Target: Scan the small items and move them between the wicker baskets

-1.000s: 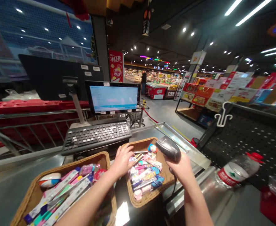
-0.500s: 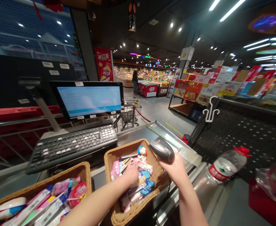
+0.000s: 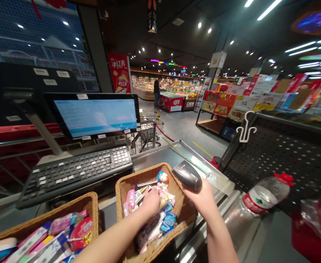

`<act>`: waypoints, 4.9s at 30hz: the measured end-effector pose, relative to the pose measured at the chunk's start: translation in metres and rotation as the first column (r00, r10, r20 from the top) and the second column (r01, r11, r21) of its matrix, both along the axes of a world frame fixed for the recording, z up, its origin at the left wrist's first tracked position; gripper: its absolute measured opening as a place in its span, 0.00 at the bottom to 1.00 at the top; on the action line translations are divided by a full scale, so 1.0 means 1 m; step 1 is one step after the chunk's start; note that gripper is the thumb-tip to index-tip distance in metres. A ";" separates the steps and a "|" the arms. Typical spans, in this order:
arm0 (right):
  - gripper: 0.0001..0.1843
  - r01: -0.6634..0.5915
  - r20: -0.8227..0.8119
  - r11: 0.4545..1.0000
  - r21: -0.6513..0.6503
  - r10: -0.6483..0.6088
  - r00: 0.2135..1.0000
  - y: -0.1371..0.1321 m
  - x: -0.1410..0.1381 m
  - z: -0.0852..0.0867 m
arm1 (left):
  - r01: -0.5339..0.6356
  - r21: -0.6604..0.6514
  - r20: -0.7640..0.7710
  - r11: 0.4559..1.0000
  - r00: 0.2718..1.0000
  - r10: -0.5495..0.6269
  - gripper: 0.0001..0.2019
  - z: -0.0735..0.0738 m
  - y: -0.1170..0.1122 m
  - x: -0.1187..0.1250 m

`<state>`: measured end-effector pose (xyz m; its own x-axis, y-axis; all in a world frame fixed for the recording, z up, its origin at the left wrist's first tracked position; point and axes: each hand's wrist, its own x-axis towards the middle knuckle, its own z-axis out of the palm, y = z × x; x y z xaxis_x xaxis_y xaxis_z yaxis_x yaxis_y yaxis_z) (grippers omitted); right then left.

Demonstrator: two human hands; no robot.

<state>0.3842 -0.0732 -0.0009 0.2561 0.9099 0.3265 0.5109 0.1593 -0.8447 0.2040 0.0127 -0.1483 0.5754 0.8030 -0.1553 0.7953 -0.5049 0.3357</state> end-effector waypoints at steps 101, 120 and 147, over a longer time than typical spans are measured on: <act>0.11 -0.512 0.293 0.859 -0.010 0.492 0.820 -0.037 -0.236 0.030 | -0.711 0.253 0.169 0.656 0.700 0.694 0.17 0.070 -0.128 -0.273; 0.08 -0.216 0.244 0.976 0.000 0.209 0.947 -0.039 -0.139 0.020 | -0.442 0.294 0.284 0.847 0.887 0.364 0.07 0.076 -0.107 -0.223; 0.04 -0.060 0.215 0.998 0.016 0.055 0.975 -0.024 -0.017 0.002 | 0.503 -0.096 -0.171 0.859 0.842 -0.512 0.22 -0.022 -0.023 0.027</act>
